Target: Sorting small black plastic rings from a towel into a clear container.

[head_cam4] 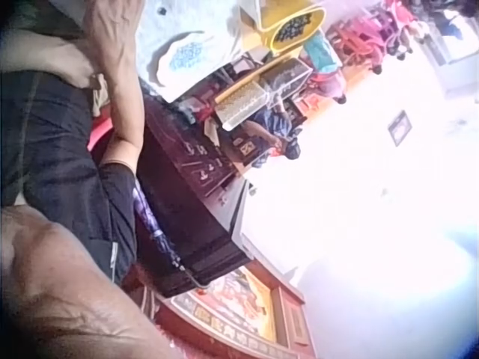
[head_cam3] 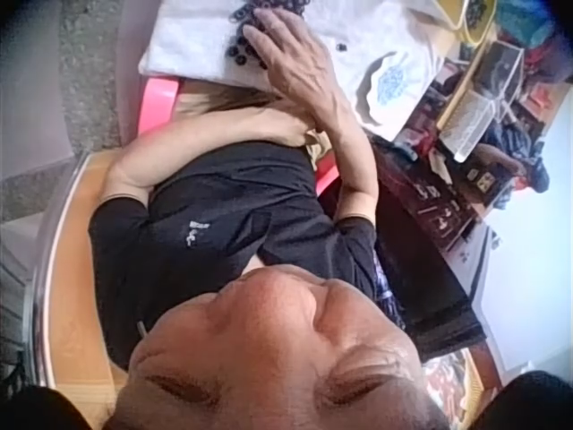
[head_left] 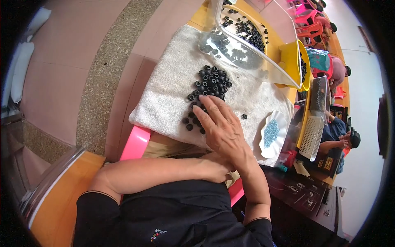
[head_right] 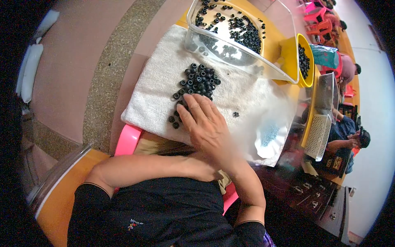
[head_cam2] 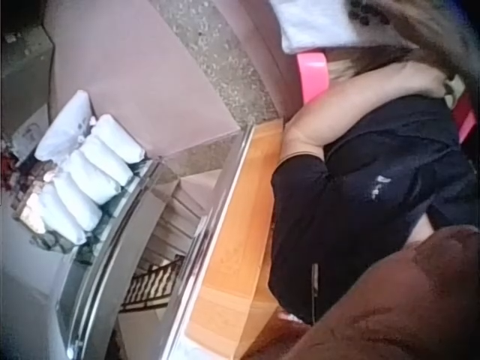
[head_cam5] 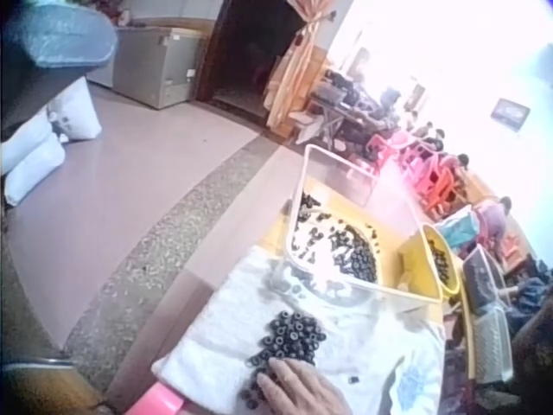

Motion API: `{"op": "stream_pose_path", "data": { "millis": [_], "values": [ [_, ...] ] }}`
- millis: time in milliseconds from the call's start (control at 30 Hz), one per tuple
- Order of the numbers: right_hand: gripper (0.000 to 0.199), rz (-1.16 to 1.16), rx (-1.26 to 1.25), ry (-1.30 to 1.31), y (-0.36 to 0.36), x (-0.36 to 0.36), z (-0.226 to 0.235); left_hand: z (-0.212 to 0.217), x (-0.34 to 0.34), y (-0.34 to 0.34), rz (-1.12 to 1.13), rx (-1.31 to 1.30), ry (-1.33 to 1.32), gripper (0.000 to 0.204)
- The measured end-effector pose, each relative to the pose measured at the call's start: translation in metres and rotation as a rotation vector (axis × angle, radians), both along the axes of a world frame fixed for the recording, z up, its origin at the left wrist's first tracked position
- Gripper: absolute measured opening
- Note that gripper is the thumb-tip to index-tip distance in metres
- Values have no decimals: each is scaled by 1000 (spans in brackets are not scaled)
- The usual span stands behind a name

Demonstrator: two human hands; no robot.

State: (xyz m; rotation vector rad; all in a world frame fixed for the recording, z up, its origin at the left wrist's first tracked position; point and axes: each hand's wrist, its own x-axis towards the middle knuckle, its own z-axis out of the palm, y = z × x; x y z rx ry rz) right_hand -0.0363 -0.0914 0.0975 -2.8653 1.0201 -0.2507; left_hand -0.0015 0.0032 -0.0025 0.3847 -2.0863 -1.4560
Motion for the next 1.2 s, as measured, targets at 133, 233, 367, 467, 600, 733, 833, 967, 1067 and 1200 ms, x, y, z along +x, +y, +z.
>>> {"op": "stream_pose_path", "data": {
  "millis": [133, 233, 367, 467, 600, 733, 833, 967, 1067, 1200],
  "values": [
    [43, 50, 92, -21, 2, -4, 1, 22, 14, -5, -27, 59, -123, 35],
    [43, -35, 26, -73, -3, -1, -2, 26, 16, -8, -4, 84, -119, 30],
    [42, 14, 64, -5, 0, -1, -1, 29, 18, -9, 33, 104, -93, 30],
    [41, 13, 81, -45, -2, -2, 2, 40, 24, -14, 7, 106, -150, 30],
    [41, -31, 16, -40, -9, 0, -2, 16, 9, -4, 76, 64, -45, 29],
    [40, 39, 65, -39, -5, 0, 0, 14, 8, -3, 75, 72, -60, 29],
    [39, 18, 56, -86, -8, 2, -1, 17, 10, -3, 83, 46, -60, 30],
    [38, 2, 28, -82, -8, 5, -1, 16, 9, -4, 49, 69, -64, 31],
    [38, 37, 33, -131, -8, 6, -1, 19, 11, -8, -23, 67, -106, 36],
    [37, -9, -3, -44, -13, 11, -2, 9, 5, -4, -19, 31, -80, 45]
  ]
}}
